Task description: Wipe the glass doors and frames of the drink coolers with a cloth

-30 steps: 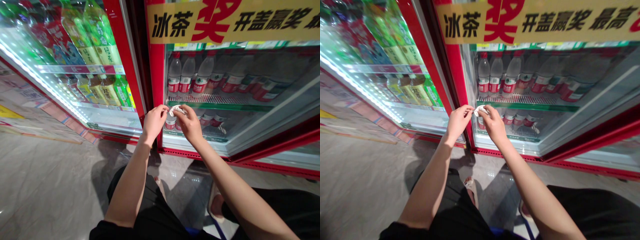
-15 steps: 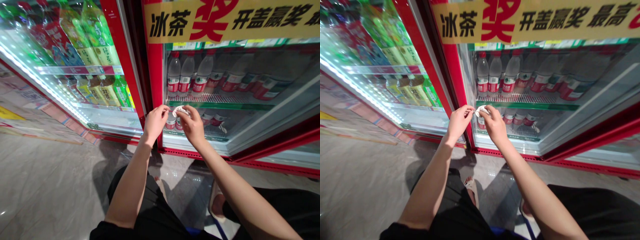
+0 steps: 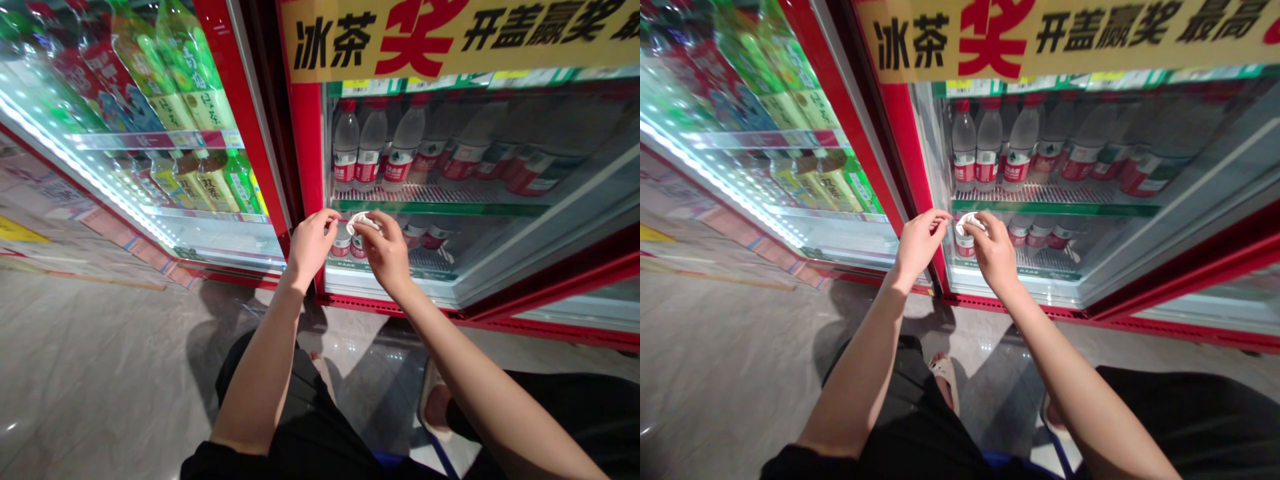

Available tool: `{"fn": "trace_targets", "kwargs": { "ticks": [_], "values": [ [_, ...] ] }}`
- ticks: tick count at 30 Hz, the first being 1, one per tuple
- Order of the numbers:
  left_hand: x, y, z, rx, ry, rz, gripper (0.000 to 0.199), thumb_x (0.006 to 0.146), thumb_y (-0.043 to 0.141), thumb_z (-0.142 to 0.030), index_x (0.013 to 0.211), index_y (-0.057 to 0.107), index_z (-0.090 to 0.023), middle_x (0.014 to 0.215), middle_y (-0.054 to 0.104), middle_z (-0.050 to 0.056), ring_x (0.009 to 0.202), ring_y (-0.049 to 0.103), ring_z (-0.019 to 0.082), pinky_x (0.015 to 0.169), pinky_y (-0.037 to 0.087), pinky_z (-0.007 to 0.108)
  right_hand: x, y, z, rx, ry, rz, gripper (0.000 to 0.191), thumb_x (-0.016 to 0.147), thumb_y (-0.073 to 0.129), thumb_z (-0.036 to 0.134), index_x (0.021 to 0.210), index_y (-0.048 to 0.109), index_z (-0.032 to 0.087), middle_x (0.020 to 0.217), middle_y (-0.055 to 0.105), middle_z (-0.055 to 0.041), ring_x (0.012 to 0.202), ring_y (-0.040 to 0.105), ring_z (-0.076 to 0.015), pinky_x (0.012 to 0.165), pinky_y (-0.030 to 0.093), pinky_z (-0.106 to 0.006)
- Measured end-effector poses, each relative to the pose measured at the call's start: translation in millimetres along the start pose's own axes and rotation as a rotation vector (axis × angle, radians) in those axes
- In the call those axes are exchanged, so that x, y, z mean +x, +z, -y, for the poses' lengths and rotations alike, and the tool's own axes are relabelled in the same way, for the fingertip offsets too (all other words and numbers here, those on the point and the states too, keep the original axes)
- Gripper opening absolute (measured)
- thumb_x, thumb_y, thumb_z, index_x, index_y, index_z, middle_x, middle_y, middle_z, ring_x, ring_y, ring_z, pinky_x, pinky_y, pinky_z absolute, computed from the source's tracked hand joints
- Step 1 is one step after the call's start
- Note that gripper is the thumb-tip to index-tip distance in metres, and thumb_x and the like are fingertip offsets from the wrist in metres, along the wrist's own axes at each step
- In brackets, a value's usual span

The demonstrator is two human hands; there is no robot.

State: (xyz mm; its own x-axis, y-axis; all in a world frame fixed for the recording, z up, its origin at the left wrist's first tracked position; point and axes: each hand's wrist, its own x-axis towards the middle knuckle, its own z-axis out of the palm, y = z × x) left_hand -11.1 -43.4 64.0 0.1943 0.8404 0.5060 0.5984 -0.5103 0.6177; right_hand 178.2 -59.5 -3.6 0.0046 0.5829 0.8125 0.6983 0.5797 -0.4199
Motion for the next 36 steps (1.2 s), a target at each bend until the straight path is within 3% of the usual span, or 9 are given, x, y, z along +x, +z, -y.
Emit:
{"fn": "trace_targets", "kwargs": {
  "ticks": [5, 9, 12, 17, 22, 30, 36],
  "values": [
    [-0.6, 3.8, -0.2, -0.012, 0.011, 0.013, 0.018, 0.104, 0.066, -0.012, 0.111, 0.075, -0.025, 0.111, 0.086, 0.005, 0.103, 0.082, 0.02, 0.098, 0.064, 0.034, 7.6, -6.8, 0.9, -0.029, 0.033, -0.178, 0.03, 0.107, 0.057, 0.028, 0.124, 0.081, 0.035, 0.133, 0.07, -0.0091, 0.127, 0.069, -0.0312, 0.109, 0.062, -0.052],
    [0.2, 7.0, -1.7, 0.018, 0.008, 0.006, 0.02, 0.102, 0.066, -0.01, 0.11, 0.075, -0.026, 0.11, 0.086, 0.005, 0.104, 0.082, 0.022, 0.098, 0.064, 0.035, 15.4, -2.2, 7.1, -0.05, -0.006, -0.052, 0.035, 0.107, 0.053, 0.025, 0.126, 0.08, 0.036, 0.138, 0.071, -0.0079, 0.126, 0.07, -0.0294, 0.109, 0.063, -0.051],
    [-0.1, 7.6, -3.9, 0.012, 0.012, 0.016, 0.018, 0.104, 0.065, -0.011, 0.109, 0.075, -0.025, 0.11, 0.085, 0.005, 0.103, 0.082, 0.022, 0.098, 0.064, 0.035, 4.9, 0.1, 4.3, -0.055, -0.014, 0.011, 0.033, 0.107, 0.053, 0.025, 0.123, 0.08, 0.035, 0.138, 0.073, -0.0075, 0.12, 0.072, -0.0284, 0.104, 0.065, -0.05],
    [-2.1, 7.4, -4.9, -0.009, 0.018, 0.035, 0.019, 0.104, 0.065, -0.012, 0.111, 0.075, -0.026, 0.116, 0.085, 0.004, 0.105, 0.082, 0.021, 0.1, 0.063, 0.036, -12.6, -9.8, -9.7, -0.03, 0.027, -0.076, 0.029, 0.107, 0.056, 0.029, 0.121, 0.081, 0.034, 0.134, 0.073, -0.0092, 0.121, 0.071, -0.0299, 0.103, 0.064, -0.052],
    [-2.3, 9.6, -4.4, -0.003, 0.012, 0.042, 0.018, 0.104, 0.066, -0.012, 0.111, 0.075, -0.025, 0.114, 0.085, 0.005, 0.104, 0.082, 0.022, 0.099, 0.064, 0.036, 2.6, -15.3, -8.3, -0.017, 0.055, -0.166, 0.029, 0.108, 0.057, 0.031, 0.122, 0.082, 0.034, 0.133, 0.07, -0.0112, 0.123, 0.07, -0.031, 0.103, 0.063, -0.051],
    [0.7, 8.8, -8.1, -0.047, 0.022, 0.04, 0.018, 0.104, 0.066, -0.011, 0.11, 0.076, -0.025, 0.114, 0.086, 0.005, 0.105, 0.082, 0.021, 0.101, 0.064, 0.036, -3.6, -12.6, -4.2, -0.038, 0.041, -0.011, 0.028, 0.107, 0.058, 0.029, 0.119, 0.083, 0.035, 0.138, 0.073, -0.0086, 0.12, 0.071, -0.0304, 0.105, 0.062, -0.054],
    [2.7, 5.4, -5.4, -0.074, 0.033, 0.009, 0.018, 0.103, 0.067, -0.01, 0.111, 0.077, -0.024, 0.11, 0.086, 0.005, 0.102, 0.082, 0.02, 0.097, 0.064, 0.034, 7.7, -21.0, -8.6, -0.028, 0.043, -0.188, 0.026, 0.107, 0.06, 0.029, 0.118, 0.083, 0.034, 0.132, 0.07, -0.01, 0.121, 0.07, -0.0304, 0.104, 0.062, -0.051]
  ]
}}
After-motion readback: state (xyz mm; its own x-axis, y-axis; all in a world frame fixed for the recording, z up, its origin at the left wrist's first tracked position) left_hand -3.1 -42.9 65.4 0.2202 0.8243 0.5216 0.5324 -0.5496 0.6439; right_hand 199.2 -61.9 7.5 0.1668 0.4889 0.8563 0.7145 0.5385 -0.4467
